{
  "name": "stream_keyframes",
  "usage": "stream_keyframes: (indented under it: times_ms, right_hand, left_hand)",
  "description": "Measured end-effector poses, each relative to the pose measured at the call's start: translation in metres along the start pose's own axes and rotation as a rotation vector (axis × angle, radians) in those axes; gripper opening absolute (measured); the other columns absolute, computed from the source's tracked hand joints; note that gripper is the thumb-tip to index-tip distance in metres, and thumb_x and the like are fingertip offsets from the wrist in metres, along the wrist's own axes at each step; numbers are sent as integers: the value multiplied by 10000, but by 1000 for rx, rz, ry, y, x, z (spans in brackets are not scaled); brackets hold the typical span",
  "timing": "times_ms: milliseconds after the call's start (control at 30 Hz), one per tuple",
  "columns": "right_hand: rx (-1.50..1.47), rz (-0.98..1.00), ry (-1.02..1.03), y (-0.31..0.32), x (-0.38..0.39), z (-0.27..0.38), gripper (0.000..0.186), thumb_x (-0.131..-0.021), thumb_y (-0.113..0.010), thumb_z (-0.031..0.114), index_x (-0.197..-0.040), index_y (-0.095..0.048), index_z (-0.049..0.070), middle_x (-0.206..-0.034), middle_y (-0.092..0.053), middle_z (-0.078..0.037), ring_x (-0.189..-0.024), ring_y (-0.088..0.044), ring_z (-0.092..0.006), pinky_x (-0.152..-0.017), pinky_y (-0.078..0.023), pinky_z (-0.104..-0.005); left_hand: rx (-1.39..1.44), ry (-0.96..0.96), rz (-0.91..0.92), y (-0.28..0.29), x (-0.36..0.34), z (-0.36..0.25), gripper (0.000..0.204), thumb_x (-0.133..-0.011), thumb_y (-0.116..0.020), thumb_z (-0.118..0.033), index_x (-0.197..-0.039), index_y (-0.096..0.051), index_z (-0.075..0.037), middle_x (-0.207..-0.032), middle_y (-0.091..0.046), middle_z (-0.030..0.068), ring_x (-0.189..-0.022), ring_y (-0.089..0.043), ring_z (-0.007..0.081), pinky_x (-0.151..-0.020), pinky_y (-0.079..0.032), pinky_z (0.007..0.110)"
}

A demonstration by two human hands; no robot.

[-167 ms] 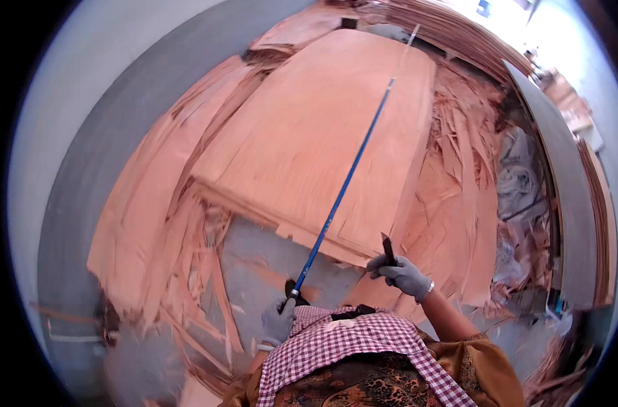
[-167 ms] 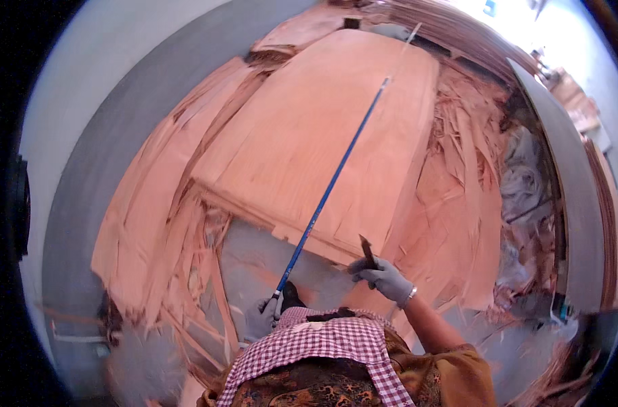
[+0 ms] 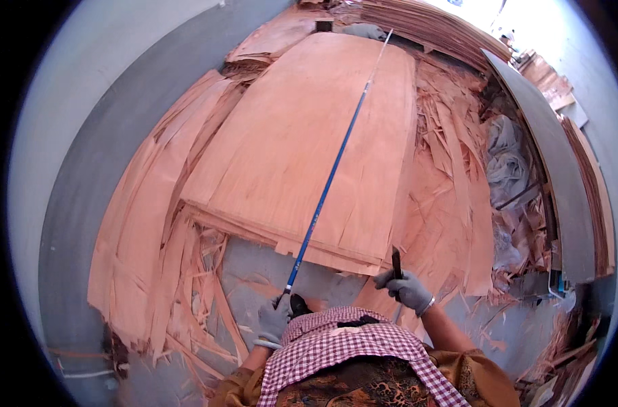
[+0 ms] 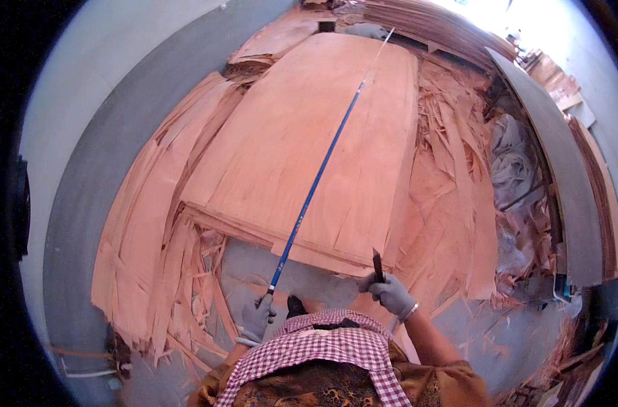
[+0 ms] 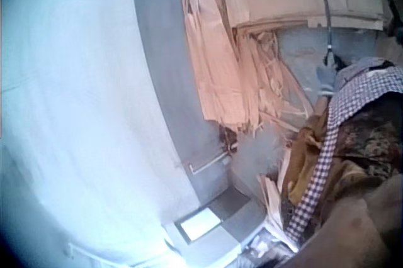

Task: The person cuts small pieces from thin wood veneer sheets with a utility knife, uses a long pole to lift and move large sheets between stacks, and applies tape to the sheets.

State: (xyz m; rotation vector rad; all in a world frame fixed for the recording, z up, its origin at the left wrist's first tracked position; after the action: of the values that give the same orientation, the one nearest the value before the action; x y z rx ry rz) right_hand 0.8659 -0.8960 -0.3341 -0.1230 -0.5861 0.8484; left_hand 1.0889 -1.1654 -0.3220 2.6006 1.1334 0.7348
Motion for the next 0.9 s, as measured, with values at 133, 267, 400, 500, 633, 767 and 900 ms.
stream_keyframes:
  times_ms: [133, 267, 400, 500, 633, 767, 900]
  right_hand:
    - [-94, -73, -14, -22, -35, -49, 181, -653, -536, 30, -786, -632, -47, -1071, -617, -170, -827, -584, -160, -618, -429, -235]
    - [-182, -250, -147, 21, -50, -113, 197, -663, -531, 29, -815, -641, -29, -1037, -638, -155, -765, -598, -148, -573, -419, -226]
    - [-289, -468, -312, 73, -87, -189, 191, -791, -557, 81, -958, -631, 25, -854, -659, -94, -627, -571, -113, -481, -403, -232]
    - [-299, -543, -310, 102, -136, -271, 171, -785, -569, 95, -937, -630, 47, -794, -641, -99, -518, -521, -118, -419, -376, -242]
    - [-266, -682, -470, 162, -202, -323, 218, -769, -549, 96, -967, -637, 71, -708, -582, -79, -407, -382, -114, -370, -329, -274]
    - [-261, -741, -441, 216, -267, -357, 283, -791, -512, 78, -1050, -623, 99, -647, -493, -35, -433, -395, -111, -359, -311, -268]
    - [66, -1013, -251, 302, -320, -394, 312, -822, -573, 128, -1130, -597, 88, -686, -519, -30, -462, -390, -109, -392, -317, -269]
  left_hand:
    - [197, 106, 72, 24, -87, 43, 288, -894, -576, -290, -822, -611, -13, -558, -558, 33, -439, -505, 78, -405, -400, 222]
    - [143, 146, 121, 9, -133, 17, 237, -897, -573, -265, -908, -579, -29, -589, -549, 31, -437, -504, 83, -411, -421, 203]
    - [144, 278, 285, -26, -154, 25, 251, -886, -585, -206, -1053, -531, -26, -697, -579, 51, -522, -540, 90, -475, -449, 203]
    - [9, 358, 387, -16, -156, 73, 328, -877, -588, -187, -1120, -501, 16, -772, -598, 69, -592, -563, 110, -534, -467, 232]
    - [1, 610, 362, -20, -144, 133, 350, -860, -583, -106, -1163, -474, 29, -833, -601, 87, -643, -570, 135, -591, -484, 254]
    - [-108, 674, 342, -25, -148, 152, 347, -867, -575, -110, -1170, -487, 33, -854, -610, 89, -681, -576, 136, -622, -479, 241]
    - [-210, 724, 392, -50, -164, 153, 387, -869, -575, -126, -1206, -474, 35, -868, -617, 74, -711, -586, 123, -629, -471, 229]
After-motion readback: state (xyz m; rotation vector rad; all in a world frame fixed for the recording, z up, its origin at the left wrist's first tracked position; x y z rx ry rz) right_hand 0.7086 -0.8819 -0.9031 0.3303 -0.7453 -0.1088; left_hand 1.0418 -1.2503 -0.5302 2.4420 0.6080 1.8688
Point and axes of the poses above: each hand's wrist, its own x-axis away from the middle knuckle, its own y-axis out of the back of the hand, z = x × y, the point moved 7 cm from there along -x, towards the middle knuckle
